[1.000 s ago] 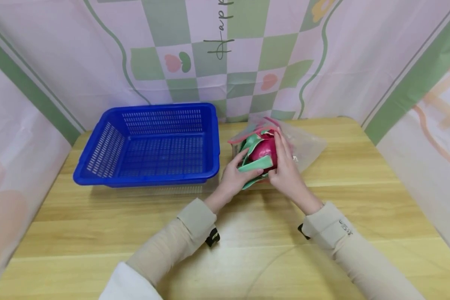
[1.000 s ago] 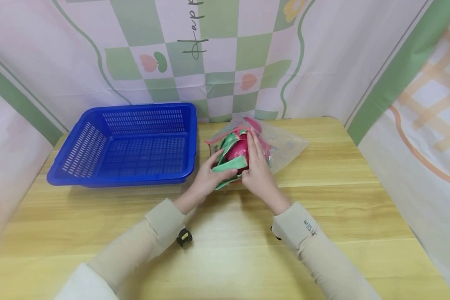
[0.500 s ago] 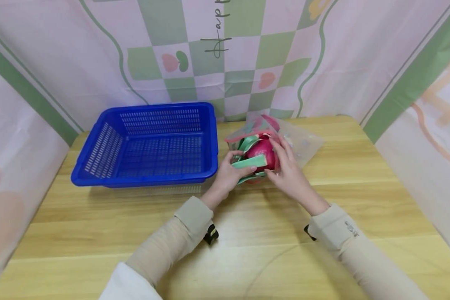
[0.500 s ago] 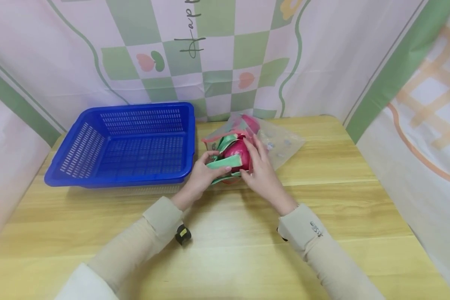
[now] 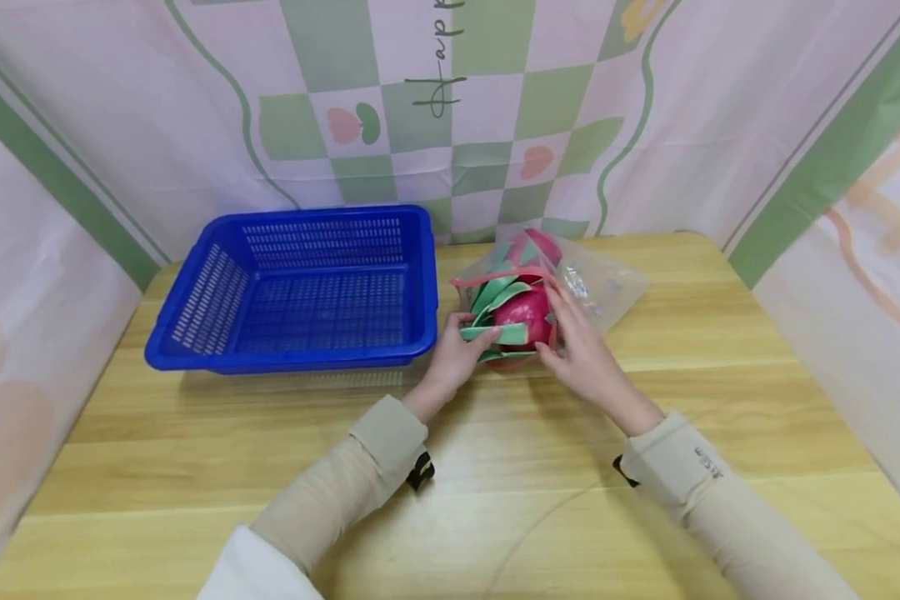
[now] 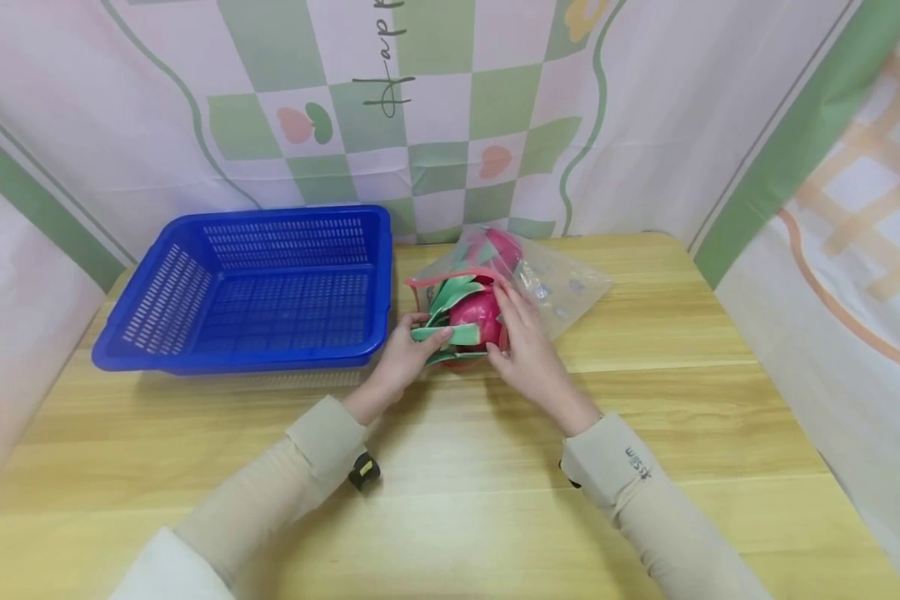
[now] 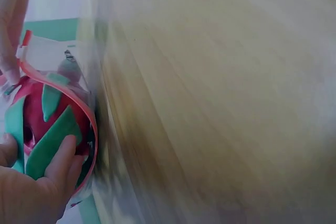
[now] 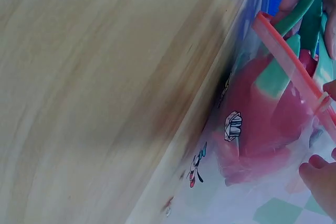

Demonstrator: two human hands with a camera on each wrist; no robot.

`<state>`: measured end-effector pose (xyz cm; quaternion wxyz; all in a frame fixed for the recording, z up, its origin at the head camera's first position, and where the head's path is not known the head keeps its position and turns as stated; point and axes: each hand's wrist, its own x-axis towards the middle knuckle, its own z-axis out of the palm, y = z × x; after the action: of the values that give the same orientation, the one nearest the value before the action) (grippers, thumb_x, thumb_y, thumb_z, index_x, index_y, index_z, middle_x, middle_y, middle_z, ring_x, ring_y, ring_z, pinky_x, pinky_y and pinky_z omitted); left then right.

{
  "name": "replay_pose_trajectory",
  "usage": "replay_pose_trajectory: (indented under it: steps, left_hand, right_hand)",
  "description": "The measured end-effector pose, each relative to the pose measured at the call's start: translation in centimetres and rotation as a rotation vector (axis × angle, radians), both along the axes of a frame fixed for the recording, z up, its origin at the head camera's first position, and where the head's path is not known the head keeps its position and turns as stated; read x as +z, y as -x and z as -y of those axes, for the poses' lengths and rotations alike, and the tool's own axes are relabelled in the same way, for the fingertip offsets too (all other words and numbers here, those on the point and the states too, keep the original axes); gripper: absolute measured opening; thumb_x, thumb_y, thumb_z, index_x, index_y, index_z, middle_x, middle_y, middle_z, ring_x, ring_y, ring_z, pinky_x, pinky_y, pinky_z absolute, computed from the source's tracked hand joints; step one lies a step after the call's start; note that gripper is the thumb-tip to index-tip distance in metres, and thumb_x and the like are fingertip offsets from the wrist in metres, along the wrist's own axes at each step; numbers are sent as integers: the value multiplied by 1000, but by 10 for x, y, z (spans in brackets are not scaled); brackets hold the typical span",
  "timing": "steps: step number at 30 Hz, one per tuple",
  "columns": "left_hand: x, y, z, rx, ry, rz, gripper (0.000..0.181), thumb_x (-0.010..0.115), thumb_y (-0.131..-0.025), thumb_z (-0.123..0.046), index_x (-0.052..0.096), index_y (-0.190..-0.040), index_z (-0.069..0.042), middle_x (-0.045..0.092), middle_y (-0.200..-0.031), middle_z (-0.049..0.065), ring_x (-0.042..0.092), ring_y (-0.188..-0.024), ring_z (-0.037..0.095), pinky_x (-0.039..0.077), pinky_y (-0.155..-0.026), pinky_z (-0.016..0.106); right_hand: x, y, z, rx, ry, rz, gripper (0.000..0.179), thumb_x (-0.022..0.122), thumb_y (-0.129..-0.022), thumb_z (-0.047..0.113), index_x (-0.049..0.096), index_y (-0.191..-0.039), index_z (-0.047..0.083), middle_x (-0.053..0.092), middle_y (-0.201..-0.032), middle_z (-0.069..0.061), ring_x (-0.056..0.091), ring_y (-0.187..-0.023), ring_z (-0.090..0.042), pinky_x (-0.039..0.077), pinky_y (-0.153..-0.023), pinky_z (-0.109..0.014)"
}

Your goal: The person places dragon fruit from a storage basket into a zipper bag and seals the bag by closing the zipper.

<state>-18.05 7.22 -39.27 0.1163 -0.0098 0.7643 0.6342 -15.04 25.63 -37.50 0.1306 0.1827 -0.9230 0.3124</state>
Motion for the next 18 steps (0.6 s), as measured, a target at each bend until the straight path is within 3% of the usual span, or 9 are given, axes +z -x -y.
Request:
replay_pose_trajectory:
  steps: [6,9,12,14,18]
  left_hand:
    - [-3,-1,4,-31,-70,88,53,60,-94,-25,37,-135,1,50,-132,24,61,-112,32,57,-86,38]
    - [-3,-2,6,-45,-129,123,51,59,-95,-24,35,-134,0,49,-131,25,62,-111,33,57,-85,37]
    - [-3,-3,8,-55,-113,96,47,57,-96,-22,38,-132,1,52,-129,24,61,-112,32,56,-87,35]
    - [-3,-4,9,-58,-70,60,44,56,-97,-22,42,-131,2,55,-127,23,60,-112,31,54,-89,35]
    - [-4,-6,11,-45,29,-5,41,54,-98,-24,48,-131,0,56,-130,19,54,-118,29,46,-99,39]
  right_hand:
    - [2,-1,2,-34,-8,10,71,61,-82,-5,28,-144,-10,25,-153,-28,26,-140,-46,31,-110,-60]
    - [3,-1,3,-52,1,-11,68,61,-81,-6,31,-142,-12,30,-149,-31,29,-138,-46,29,-112,-60]
    - [4,0,4,-66,13,-31,67,60,-80,-6,33,-141,-13,33,-147,-31,34,-134,-45,34,-109,-59]
    - [4,1,5,-73,26,-33,66,60,-80,-7,33,-141,-12,35,-146,-31,44,-124,-43,43,-100,-56]
    - [3,2,5,-82,42,-35,67,57,-79,-10,34,-142,-11,35,-147,-30,47,-118,-41,49,-86,-50]
